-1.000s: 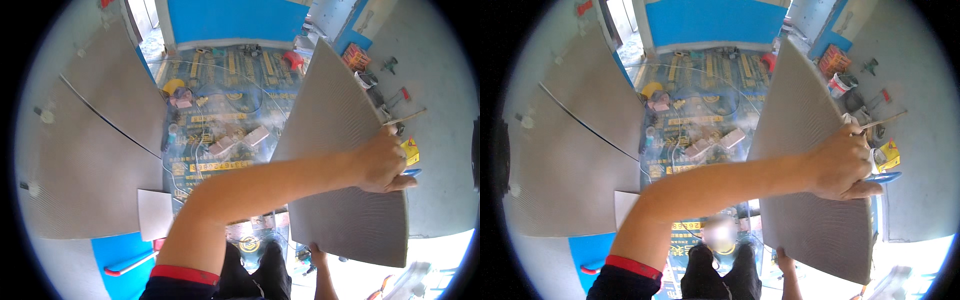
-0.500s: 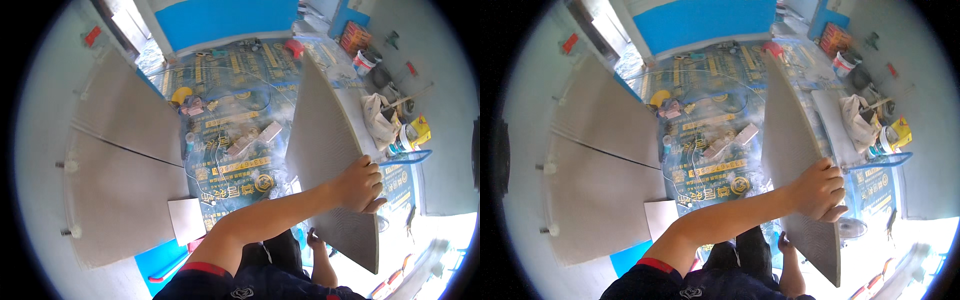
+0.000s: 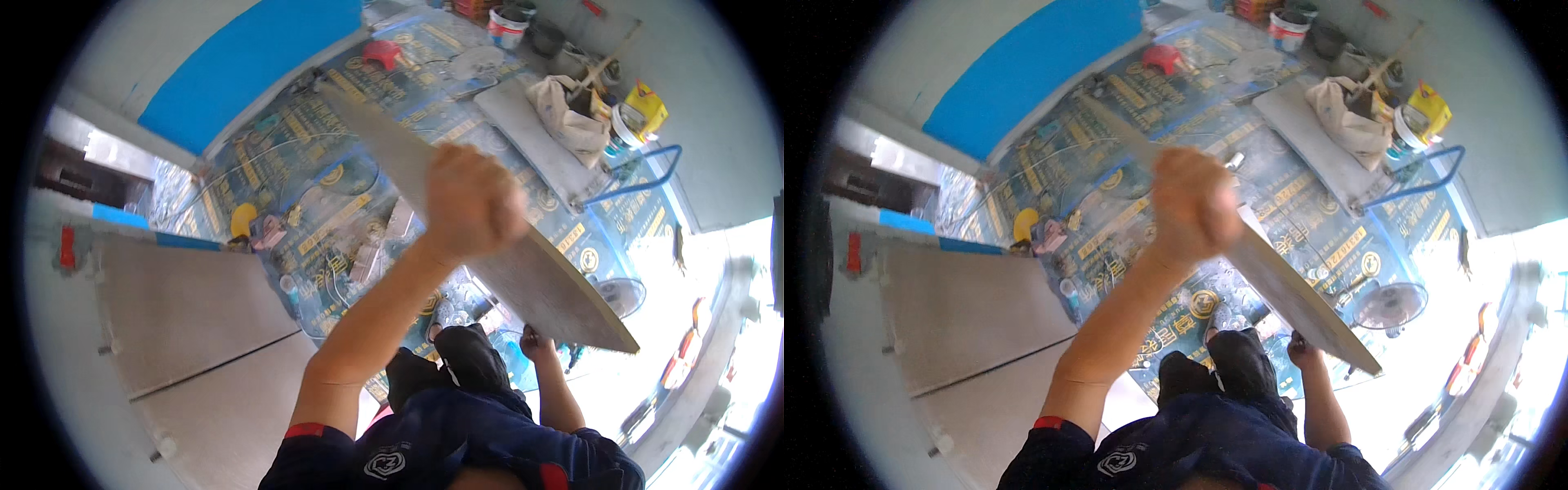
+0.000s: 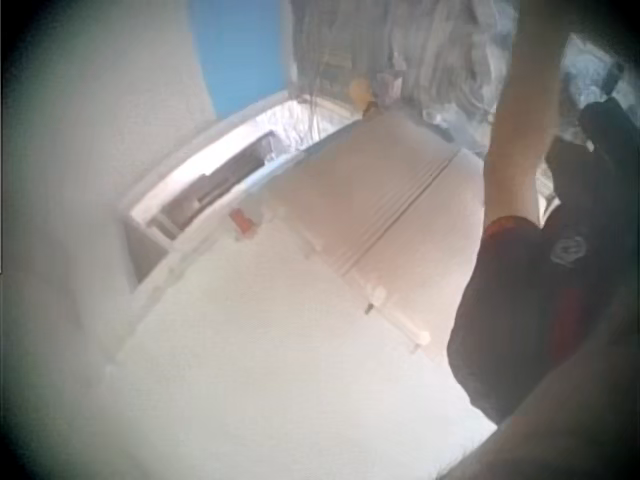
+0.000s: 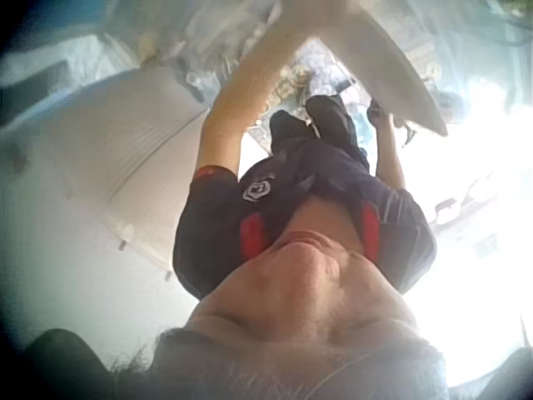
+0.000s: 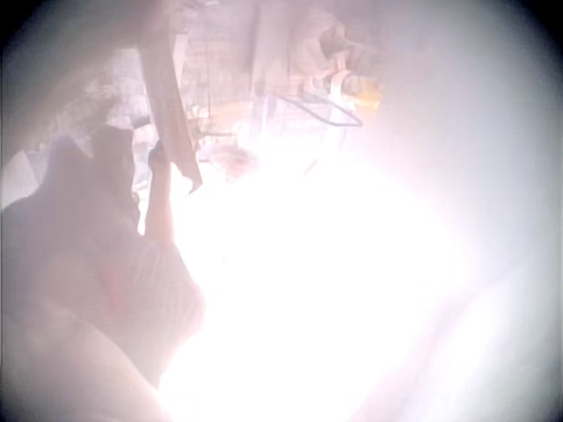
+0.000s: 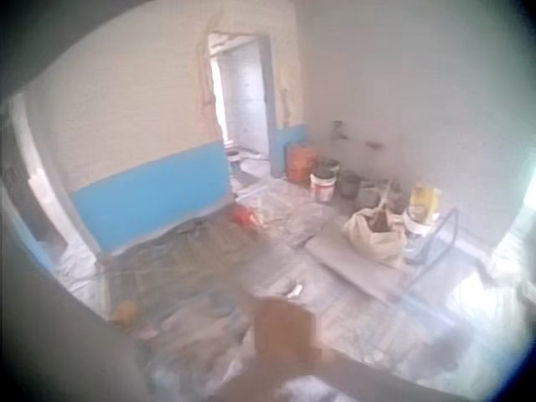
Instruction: The person cuts a piece of tile using a circular saw, then picks up and handles the tile pieces, and finally sands the edges of a cut tile with a sanding block.
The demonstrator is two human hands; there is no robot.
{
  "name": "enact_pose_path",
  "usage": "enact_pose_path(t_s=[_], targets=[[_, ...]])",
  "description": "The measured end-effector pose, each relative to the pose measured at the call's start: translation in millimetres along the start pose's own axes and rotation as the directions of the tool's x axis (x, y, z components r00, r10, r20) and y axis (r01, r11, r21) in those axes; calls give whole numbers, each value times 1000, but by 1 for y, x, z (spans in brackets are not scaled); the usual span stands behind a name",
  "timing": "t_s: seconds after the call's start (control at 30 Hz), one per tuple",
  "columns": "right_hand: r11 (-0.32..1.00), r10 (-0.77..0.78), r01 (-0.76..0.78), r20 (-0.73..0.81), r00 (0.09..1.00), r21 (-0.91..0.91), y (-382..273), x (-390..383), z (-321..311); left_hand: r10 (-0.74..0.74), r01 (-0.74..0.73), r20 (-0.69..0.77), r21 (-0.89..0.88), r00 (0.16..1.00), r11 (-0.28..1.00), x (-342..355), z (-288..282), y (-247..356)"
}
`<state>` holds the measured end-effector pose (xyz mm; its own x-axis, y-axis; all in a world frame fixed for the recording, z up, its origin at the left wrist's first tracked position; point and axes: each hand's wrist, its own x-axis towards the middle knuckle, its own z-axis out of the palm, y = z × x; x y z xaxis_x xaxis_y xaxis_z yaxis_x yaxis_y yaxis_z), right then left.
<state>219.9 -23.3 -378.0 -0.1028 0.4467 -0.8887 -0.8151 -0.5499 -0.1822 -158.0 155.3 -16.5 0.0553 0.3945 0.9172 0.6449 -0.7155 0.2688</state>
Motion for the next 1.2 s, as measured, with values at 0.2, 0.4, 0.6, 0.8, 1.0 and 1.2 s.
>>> enact_pose_path(t_s=[0.2,0.4,0.6,0.8,1.0,1.2], targets=[[992,10,15,-196,981,125,37,5,125,-55,63,-55,167,997,984,-7,-43,-129],[958,-107,164,-240,965,235,55,42,146,-239,166,129,413,963,895,-3,-87,-186],[734,-155,277,-244,957,621,108,111,166,249,-258,83,468,965,846,-20,-162,-255],[635,-476,364,-25,879,681,174,236,165,-189,164,2,487,982,858,-99,-226,-275],[555,-738,295,297,606,778,215,260,169,-585,529,-48,490,810,692,-187,-283,-289],[470,-714,489,-9,700,735,243,159,214,-824,744,-98,498,559,446,-265,-336,-298]])
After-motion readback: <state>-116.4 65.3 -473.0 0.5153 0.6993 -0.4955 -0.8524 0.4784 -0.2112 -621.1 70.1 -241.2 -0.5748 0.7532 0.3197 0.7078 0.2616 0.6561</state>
